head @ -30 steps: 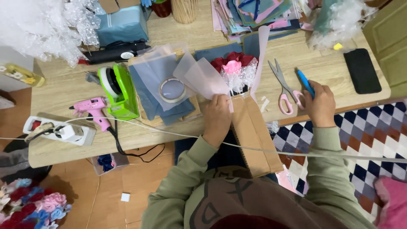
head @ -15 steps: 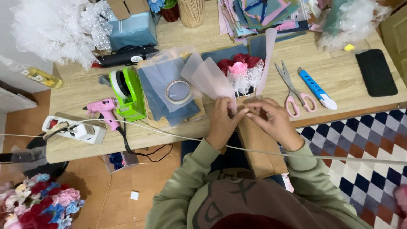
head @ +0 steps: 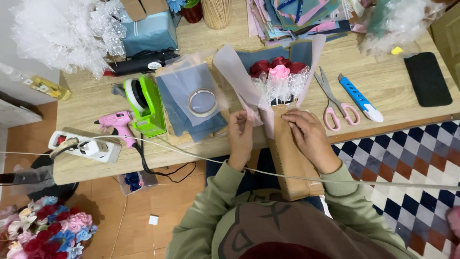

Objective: The person wraps a bouquet of artificial flowers in a cardboard box using multiple layers of translucent and blue tissue paper. They use scissors to trim the paper and a utility knife to cut the cardboard, securing the layers with tape.

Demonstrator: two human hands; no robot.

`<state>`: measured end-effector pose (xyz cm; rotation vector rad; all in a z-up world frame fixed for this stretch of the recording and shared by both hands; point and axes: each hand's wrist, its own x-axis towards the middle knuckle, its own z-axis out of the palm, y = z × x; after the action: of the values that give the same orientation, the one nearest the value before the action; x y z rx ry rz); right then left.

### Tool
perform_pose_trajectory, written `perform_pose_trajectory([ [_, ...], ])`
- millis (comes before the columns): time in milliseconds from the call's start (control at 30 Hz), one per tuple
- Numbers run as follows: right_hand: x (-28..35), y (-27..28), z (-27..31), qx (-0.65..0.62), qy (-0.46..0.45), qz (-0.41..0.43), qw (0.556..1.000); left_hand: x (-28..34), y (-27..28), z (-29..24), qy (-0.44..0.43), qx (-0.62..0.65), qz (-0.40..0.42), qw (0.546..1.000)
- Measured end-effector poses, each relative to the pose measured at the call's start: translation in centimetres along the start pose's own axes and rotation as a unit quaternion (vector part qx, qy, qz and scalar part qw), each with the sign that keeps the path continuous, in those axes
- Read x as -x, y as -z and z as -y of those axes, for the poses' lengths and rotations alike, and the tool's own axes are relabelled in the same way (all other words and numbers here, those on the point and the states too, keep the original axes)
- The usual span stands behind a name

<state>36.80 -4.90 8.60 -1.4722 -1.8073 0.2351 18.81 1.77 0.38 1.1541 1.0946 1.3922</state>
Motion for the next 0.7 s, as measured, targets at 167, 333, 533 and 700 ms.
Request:
perform_pose_trajectory([
  [167, -2.0, 0.4, 2.6, 0.037, 0.003, 0.02, 0.999, 0.6, -0.7, -2.0, 0.043, 0.092, -0.006, 0.995],
  [333, -3.3, -0.8, 3.3, 0.071, 0.069, 0.087, 0.991, 0.6, 0.4, -1.3, 0.083, 0.1, -0.005, 0.992],
  [533, -2.3, -1.9, 1.6, 0.104, 0.026, 0.099, 0.989, 1.8, 1.8, -6.8, -0.135, -0.345, 0.148, 0.917],
  [700, -2.2, -1.9, 1.3, 0.117, 0.01, 0.117, 0.986, 1.8, 1.1, -5.9, -0.153, -0.521, 0.136, 0.829],
])
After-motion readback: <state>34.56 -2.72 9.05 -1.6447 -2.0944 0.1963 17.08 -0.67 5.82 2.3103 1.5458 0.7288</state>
